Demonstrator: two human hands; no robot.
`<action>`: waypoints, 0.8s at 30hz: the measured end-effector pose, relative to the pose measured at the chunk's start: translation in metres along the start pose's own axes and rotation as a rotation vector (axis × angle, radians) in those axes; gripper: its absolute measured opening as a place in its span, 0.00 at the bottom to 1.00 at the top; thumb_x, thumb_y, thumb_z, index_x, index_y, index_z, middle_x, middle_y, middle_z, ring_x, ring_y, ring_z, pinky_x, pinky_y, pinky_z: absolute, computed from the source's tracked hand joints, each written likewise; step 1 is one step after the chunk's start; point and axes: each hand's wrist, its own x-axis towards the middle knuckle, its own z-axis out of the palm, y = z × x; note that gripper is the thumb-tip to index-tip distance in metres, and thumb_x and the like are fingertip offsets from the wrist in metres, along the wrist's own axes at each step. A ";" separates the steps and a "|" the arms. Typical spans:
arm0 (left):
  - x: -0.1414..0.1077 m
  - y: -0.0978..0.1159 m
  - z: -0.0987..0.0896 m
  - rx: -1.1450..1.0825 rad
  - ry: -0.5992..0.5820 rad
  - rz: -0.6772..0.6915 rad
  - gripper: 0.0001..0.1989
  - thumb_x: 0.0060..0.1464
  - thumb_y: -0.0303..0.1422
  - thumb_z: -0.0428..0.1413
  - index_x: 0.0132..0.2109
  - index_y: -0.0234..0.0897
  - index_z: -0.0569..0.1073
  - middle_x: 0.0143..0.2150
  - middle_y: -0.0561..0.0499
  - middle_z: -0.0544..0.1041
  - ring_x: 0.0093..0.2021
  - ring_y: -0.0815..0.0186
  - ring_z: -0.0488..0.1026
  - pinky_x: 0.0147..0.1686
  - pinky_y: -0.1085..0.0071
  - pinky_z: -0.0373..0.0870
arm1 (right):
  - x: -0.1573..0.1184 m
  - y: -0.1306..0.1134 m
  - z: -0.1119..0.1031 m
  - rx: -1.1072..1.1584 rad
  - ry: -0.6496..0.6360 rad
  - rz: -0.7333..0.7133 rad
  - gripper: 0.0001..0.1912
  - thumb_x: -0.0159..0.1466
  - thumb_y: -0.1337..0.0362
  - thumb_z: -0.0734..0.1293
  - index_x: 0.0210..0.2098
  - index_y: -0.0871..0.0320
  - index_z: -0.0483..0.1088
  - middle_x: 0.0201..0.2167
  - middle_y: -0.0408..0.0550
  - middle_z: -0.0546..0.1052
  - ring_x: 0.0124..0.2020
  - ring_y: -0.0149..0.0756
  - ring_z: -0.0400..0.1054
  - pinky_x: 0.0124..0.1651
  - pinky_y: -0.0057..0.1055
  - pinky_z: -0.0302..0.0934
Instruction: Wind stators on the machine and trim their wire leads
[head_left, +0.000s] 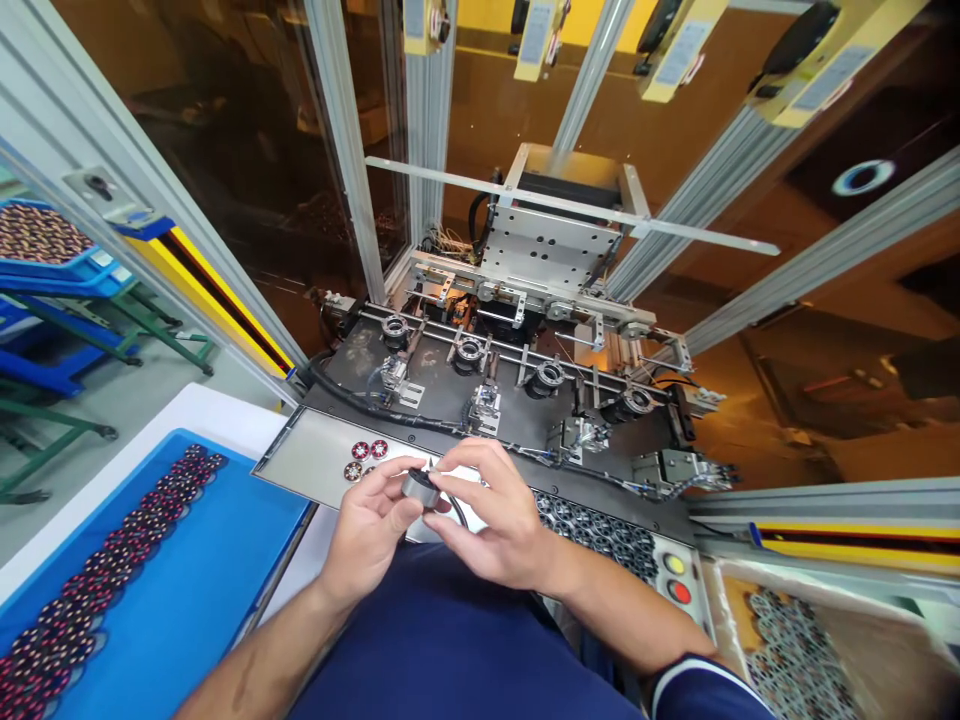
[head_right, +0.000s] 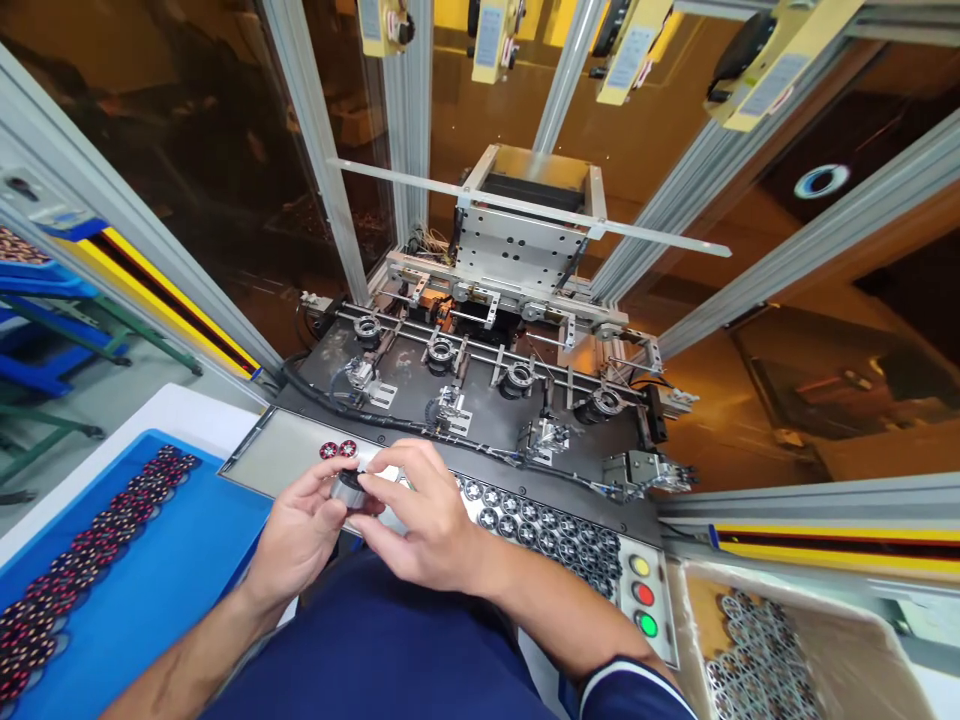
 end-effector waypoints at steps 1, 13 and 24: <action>-0.001 0.002 -0.003 0.040 -0.002 0.008 0.20 0.52 0.40 0.67 0.51 0.42 0.78 0.41 0.48 0.83 0.39 0.63 0.80 0.39 0.71 0.76 | 0.002 0.001 -0.005 0.097 -0.074 0.053 0.14 0.63 0.69 0.71 0.49 0.60 0.74 0.47 0.59 0.76 0.48 0.44 0.70 0.48 0.45 0.69; -0.013 0.016 -0.023 0.333 -0.198 0.008 0.19 0.47 0.34 0.70 0.49 0.46 0.82 0.33 0.52 0.83 0.29 0.71 0.75 0.31 0.79 0.70 | 0.027 0.023 -0.021 0.891 -0.764 0.488 0.11 0.68 0.60 0.68 0.38 0.62 0.80 0.66 0.60 0.66 0.65 0.43 0.65 0.67 0.38 0.56; 0.003 -0.033 -0.096 0.669 0.270 0.264 0.32 0.55 0.44 0.63 0.65 0.43 0.68 0.54 0.40 0.81 0.49 0.53 0.80 0.49 0.57 0.77 | 0.079 0.090 0.006 0.639 -0.820 0.301 0.12 0.72 0.62 0.62 0.39 0.62 0.75 0.67 0.62 0.63 0.70 0.41 0.57 0.70 0.40 0.51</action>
